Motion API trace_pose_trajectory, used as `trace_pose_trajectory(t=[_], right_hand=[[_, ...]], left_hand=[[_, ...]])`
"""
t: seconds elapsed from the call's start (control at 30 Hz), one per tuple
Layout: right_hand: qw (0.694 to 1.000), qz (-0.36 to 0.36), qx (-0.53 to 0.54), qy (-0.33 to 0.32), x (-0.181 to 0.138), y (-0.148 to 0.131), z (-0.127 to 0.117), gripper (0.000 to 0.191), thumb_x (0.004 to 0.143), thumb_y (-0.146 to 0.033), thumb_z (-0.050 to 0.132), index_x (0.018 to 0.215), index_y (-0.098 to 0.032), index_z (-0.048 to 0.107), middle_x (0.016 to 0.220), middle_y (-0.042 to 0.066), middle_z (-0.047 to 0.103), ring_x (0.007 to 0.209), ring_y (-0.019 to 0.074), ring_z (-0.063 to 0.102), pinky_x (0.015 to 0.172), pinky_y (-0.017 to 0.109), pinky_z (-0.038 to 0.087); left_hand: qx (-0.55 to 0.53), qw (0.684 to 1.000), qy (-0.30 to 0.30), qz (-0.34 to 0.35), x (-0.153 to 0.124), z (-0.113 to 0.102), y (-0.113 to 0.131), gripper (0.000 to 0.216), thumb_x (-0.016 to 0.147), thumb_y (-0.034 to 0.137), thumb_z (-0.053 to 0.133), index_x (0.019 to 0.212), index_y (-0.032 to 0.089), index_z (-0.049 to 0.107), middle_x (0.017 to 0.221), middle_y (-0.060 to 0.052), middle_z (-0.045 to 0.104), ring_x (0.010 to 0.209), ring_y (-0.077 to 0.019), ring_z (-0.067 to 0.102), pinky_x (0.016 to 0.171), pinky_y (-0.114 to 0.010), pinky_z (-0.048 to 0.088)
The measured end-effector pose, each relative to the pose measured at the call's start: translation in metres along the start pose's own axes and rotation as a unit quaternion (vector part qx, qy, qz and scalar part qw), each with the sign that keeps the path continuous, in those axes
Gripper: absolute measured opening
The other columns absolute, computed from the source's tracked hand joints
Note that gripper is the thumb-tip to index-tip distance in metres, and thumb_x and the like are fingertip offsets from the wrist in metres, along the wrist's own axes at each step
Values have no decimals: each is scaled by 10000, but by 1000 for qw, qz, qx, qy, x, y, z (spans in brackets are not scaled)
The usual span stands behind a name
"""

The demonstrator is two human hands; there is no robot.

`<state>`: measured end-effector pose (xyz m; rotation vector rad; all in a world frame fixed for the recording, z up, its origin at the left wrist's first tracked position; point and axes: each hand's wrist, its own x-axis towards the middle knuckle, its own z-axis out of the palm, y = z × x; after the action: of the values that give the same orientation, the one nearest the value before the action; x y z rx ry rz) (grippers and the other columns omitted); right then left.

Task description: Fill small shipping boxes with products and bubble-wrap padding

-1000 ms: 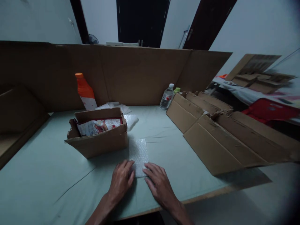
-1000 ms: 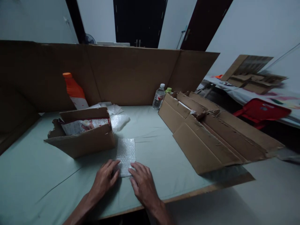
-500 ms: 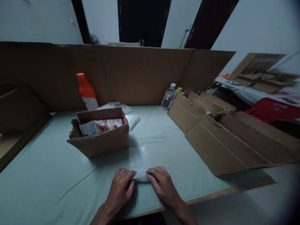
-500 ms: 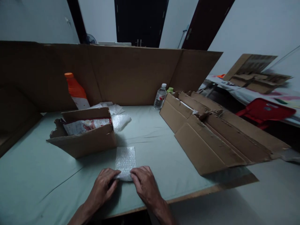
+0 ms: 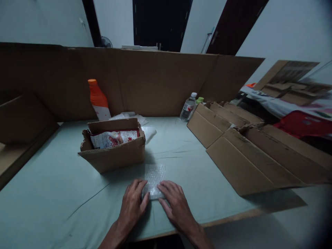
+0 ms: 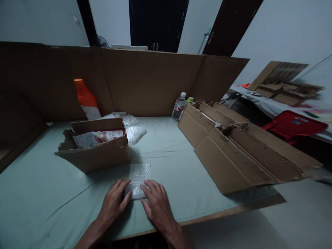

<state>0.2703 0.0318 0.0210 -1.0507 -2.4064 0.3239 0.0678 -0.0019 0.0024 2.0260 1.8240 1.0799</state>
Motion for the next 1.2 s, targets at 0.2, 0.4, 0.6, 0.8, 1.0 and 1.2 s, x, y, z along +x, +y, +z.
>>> trace_pose_trajectory(t=[0.2,0.4,0.6,0.8,1.0,1.2], right_hand=[[999,22,38,5,7,3,3,280,881,-139,607,1141,-227,660,1098,92,713,1022,269,634,876,437,499],[995,24,100,-7,8,0,-6,217,891,-157,618,1093,-206,680,1007,56,745,934,228,660,836,387,499],[995,26,85,54,2,2,-5,317,910,-173,579,1218,-225,637,1187,87,701,1078,245,641,914,395,507],[998,5,25,52,-2,4,2,433,875,-136,607,1296,-233,584,1339,108,616,1197,279,572,971,444,484],[1000,1,11,29,4,10,11,408,866,-112,620,1256,-228,608,1248,105,676,1141,281,605,946,453,488],[994,9,72,77,7,13,13,273,907,-139,612,1170,-212,634,1108,85,726,1034,256,642,871,411,498]], left_hand=[[-5,999,18,46,-14,-3,-3,353,836,244,628,1186,202,652,1310,-160,608,1142,-293,630,923,-457,565],[-62,995,-35,64,-14,-7,0,223,886,173,562,1077,210,670,1044,-94,720,982,-240,661,861,-406,552],[-57,998,-17,37,-5,-7,-2,222,900,202,550,1085,188,671,901,-67,738,832,-218,676,748,-354,551],[-13,1000,5,21,2,5,-7,257,907,214,533,1122,167,666,955,-94,750,855,-243,688,774,-391,565],[-38,999,23,-17,3,12,-11,303,925,264,526,1187,160,637,1080,-121,737,969,-259,690,873,-430,551],[-128,984,26,-119,-3,-4,-3,419,925,388,530,1242,122,598,1019,-126,701,932,-250,674,834,-407,553]])
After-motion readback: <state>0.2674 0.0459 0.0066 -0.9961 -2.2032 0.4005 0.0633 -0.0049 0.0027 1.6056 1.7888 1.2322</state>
